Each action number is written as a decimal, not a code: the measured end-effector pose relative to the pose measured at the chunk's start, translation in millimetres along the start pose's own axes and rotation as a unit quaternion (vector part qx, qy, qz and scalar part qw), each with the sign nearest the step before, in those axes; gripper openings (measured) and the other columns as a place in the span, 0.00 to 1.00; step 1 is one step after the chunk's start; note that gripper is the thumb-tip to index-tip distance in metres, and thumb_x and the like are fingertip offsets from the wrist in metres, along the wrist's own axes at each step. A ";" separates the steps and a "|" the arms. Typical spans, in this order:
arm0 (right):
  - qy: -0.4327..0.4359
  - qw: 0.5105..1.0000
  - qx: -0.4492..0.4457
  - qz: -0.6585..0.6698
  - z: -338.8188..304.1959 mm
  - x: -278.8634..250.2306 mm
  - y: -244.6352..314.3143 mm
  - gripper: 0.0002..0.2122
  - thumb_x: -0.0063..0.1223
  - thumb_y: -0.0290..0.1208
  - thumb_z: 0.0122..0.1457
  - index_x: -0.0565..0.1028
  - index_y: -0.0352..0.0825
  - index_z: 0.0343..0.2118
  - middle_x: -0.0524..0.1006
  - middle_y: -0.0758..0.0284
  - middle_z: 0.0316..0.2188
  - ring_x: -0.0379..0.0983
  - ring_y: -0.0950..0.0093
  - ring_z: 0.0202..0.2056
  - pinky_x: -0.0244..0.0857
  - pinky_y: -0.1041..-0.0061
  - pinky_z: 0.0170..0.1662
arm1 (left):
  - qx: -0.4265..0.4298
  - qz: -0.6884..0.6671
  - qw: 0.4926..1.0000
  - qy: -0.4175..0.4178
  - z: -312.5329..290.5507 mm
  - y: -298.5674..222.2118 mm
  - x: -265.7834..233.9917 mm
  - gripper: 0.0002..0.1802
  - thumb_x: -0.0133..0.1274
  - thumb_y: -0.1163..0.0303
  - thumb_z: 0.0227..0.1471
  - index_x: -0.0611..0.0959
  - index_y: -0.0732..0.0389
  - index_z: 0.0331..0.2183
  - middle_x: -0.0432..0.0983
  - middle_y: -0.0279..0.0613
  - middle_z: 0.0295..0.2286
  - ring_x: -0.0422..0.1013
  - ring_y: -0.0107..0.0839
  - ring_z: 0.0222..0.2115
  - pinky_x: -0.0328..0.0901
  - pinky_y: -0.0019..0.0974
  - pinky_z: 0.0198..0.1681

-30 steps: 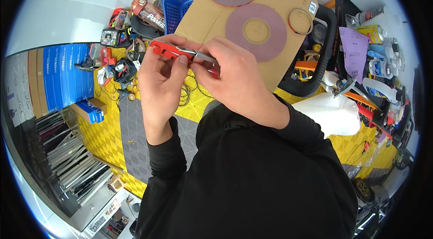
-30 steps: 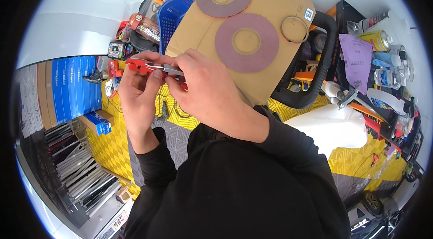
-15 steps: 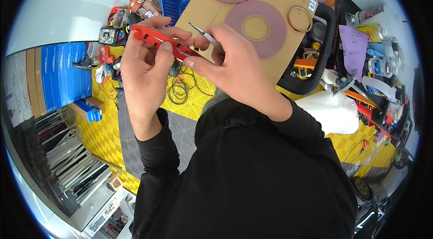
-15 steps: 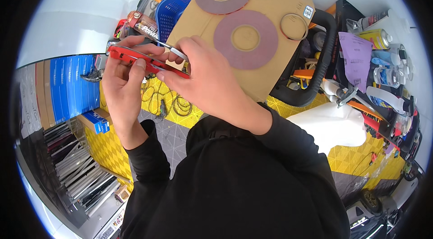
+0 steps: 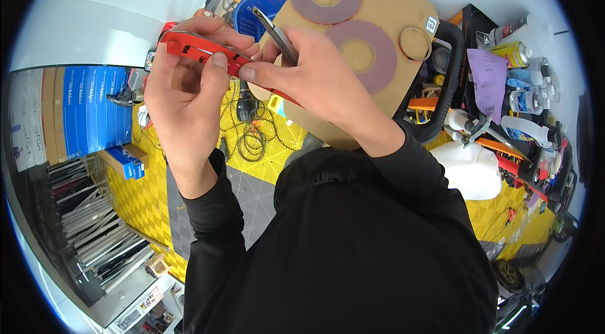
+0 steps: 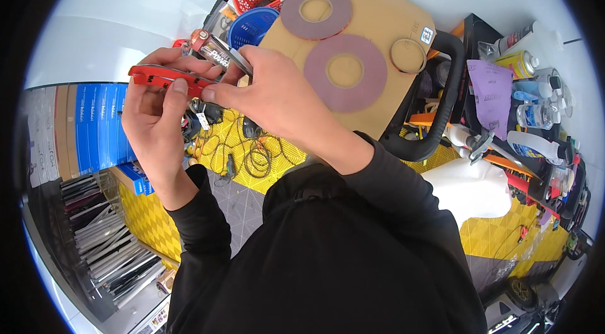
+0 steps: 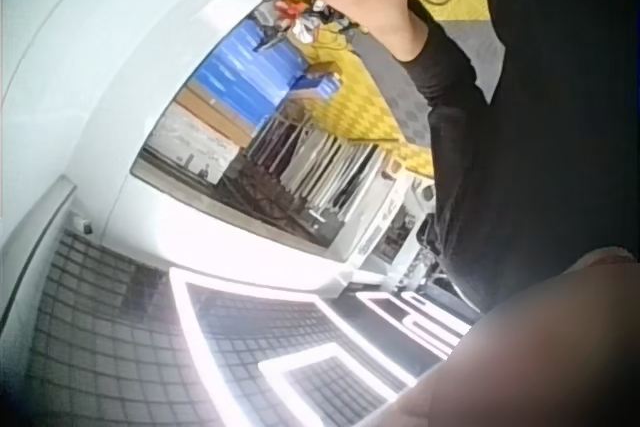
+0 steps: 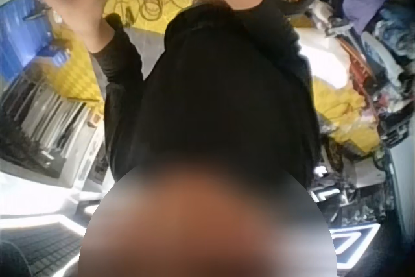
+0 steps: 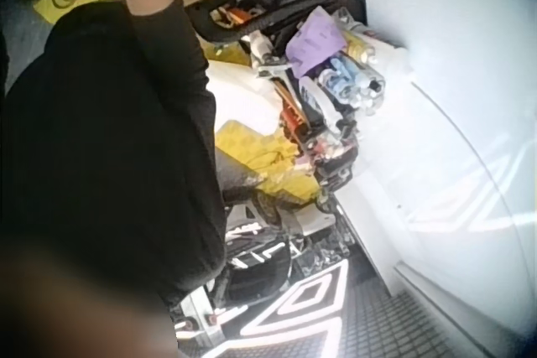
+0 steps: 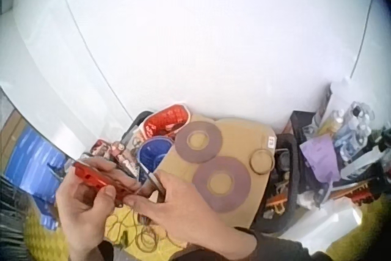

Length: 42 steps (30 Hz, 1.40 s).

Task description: The person wraps red tape around a long red plastic trim piece, then uses a utility knife to cut the tape and trim excess material. The person moves toward a black car and continues trimming the tape on the trim piece.

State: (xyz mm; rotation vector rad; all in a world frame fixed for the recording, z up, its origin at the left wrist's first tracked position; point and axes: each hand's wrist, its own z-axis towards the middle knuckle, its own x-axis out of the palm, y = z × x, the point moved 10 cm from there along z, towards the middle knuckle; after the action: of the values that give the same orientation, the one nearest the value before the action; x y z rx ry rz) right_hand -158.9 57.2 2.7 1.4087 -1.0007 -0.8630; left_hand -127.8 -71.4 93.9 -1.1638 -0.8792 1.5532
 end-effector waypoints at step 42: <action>-0.029 0.963 -0.154 -0.218 -62.2 0.2 -19.0 0.13 0.69 0.34 0.58 0.78 0.32 0.38 0.77 0.62 0.27 0.72 0.68 0.25 0.64 0.70 0.29 | -0.003 -0.009 0.999 -0.037 18.4 -0.8 -39.9 0.14 0.48 0.76 0.66 0.76 0.75 0.50 0.84 0.55 0.35 0.84 0.42 0.33 0.79 0.37 0.38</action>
State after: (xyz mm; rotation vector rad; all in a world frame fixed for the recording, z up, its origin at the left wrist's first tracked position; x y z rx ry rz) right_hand -99.4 79.8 -11.0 1.3560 -0.5678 -1.3284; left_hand -142.3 -109.5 110.2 -1.1048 -0.9421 1.5881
